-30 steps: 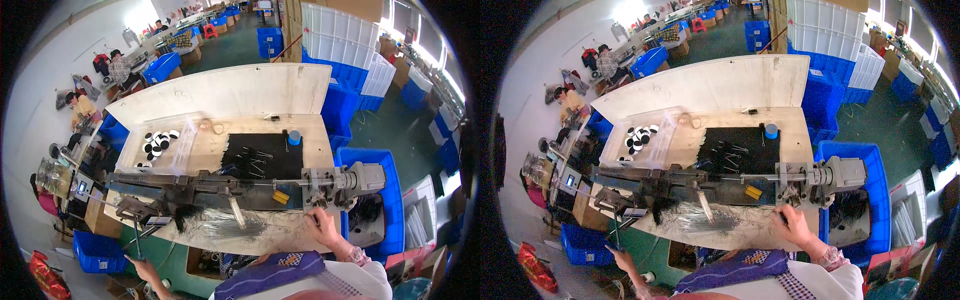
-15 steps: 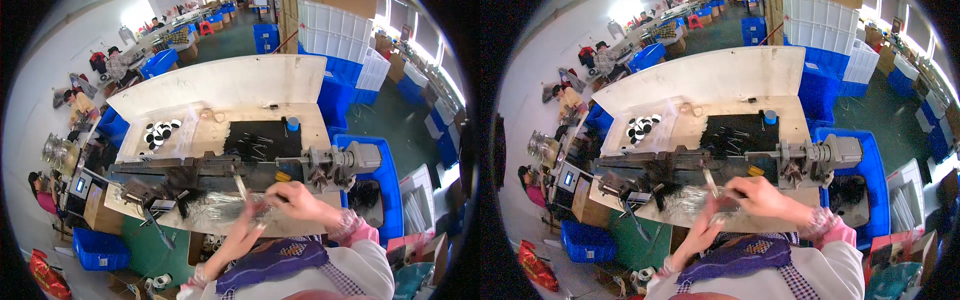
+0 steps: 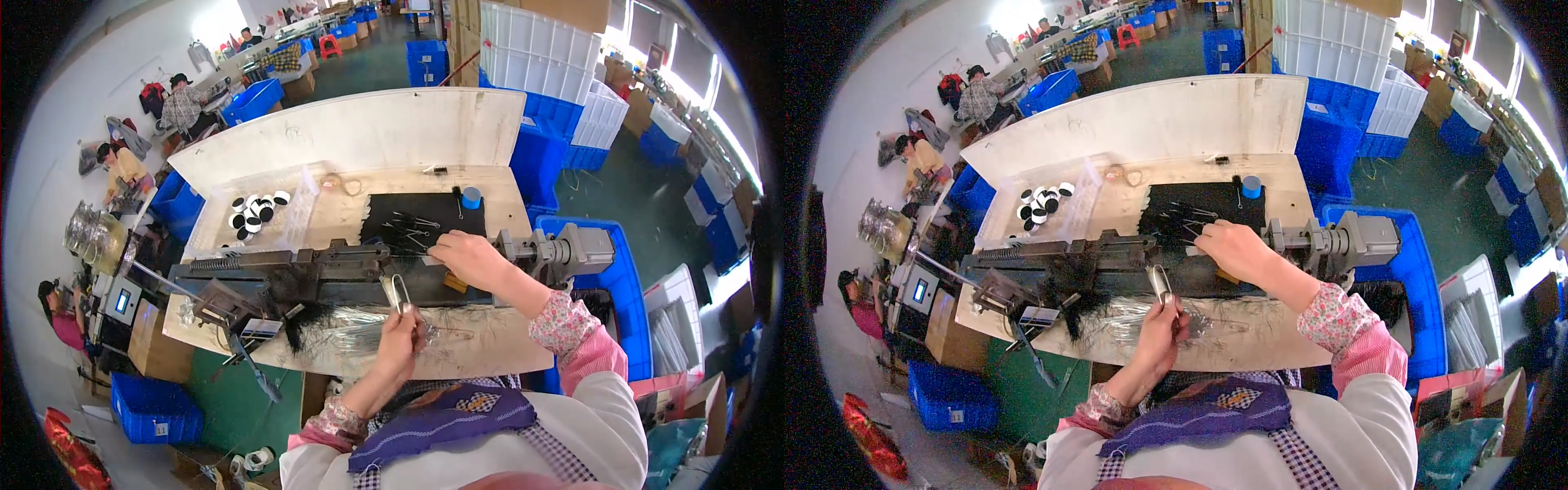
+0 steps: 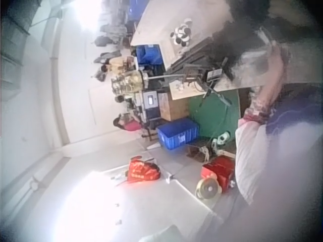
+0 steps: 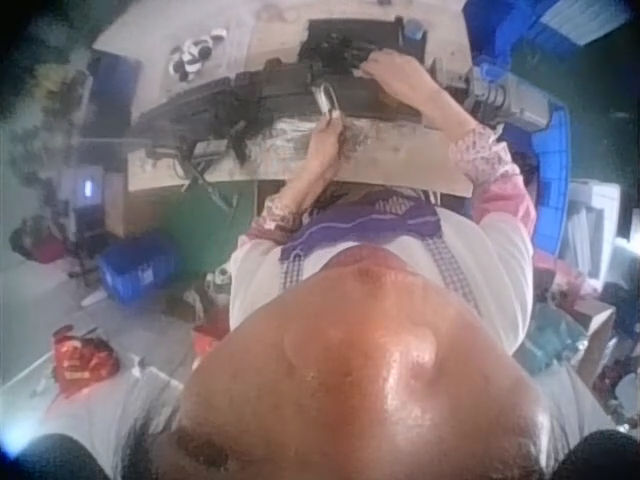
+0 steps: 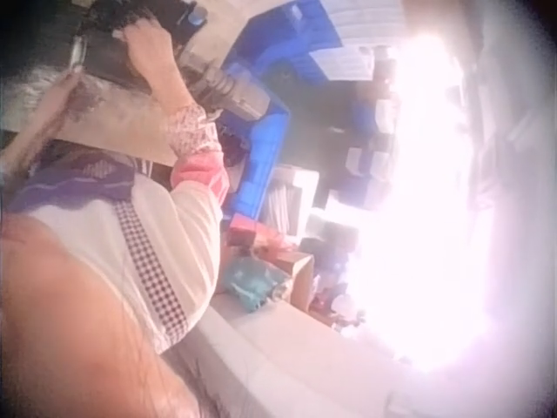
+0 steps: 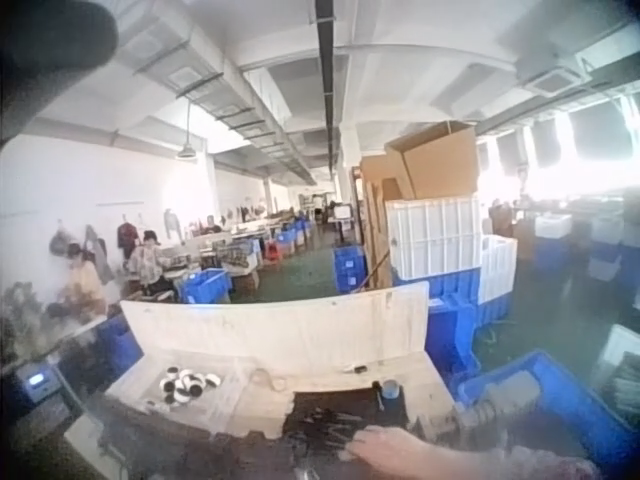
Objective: The recorder uses an industrial machine to comb and bind bundles of synthetic hair fibers for manufacturing.
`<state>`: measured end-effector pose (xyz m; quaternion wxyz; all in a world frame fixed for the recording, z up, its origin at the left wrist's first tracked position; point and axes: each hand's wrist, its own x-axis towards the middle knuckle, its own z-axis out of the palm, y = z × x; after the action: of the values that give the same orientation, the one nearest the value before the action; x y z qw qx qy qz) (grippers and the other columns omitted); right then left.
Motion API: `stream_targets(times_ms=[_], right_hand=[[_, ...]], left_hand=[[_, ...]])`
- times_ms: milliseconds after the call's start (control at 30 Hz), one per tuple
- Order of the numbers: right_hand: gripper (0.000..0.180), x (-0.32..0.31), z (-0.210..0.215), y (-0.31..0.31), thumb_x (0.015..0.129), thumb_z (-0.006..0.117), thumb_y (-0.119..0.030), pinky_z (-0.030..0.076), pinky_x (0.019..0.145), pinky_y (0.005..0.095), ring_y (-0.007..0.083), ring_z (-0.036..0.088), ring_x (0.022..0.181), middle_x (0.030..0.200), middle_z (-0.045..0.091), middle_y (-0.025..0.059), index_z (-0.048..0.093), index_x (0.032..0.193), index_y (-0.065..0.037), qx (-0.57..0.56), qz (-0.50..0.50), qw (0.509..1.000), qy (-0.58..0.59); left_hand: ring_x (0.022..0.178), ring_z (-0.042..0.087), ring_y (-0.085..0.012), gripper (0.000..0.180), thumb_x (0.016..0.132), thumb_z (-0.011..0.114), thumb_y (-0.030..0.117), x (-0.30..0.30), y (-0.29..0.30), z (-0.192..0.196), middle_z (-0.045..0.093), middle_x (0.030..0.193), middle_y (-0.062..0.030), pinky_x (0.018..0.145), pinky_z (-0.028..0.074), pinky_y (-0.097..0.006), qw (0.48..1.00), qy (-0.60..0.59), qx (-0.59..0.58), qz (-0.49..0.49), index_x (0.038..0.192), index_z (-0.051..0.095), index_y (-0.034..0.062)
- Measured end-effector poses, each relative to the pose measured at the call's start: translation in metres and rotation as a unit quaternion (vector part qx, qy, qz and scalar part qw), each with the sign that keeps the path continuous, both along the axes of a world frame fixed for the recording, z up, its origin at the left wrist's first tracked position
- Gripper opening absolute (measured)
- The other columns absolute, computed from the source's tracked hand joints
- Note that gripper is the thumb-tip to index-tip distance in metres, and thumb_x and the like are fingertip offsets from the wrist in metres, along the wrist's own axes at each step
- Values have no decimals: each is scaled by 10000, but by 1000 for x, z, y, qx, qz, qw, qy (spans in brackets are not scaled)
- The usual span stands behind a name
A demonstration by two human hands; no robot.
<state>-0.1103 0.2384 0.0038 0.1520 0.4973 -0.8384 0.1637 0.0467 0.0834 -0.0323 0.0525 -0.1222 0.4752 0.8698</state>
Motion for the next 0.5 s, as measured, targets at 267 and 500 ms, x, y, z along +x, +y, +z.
stream_targets(times_ms=[267,500], right_hand=[[107,6,-3,-11,724,593,-75,519,693,344,248,593,860,817,585,63,592,830,-65,59,-20,997,35],[103,-21,-7,-34,705,584,-49,509,683,407,312,607,804,814,596,123,590,806,-33,-1,-23,1000,4]], left_hand=[[455,288,-24,85,954,517,169,-12,-78,60,447,810,-8,382,221,-177,868,98,486,8,959,519,84],[482,404,-70,176,924,583,215,30,-83,10,484,602,24,455,316,-211,977,74,-188,68,875,652,61]])
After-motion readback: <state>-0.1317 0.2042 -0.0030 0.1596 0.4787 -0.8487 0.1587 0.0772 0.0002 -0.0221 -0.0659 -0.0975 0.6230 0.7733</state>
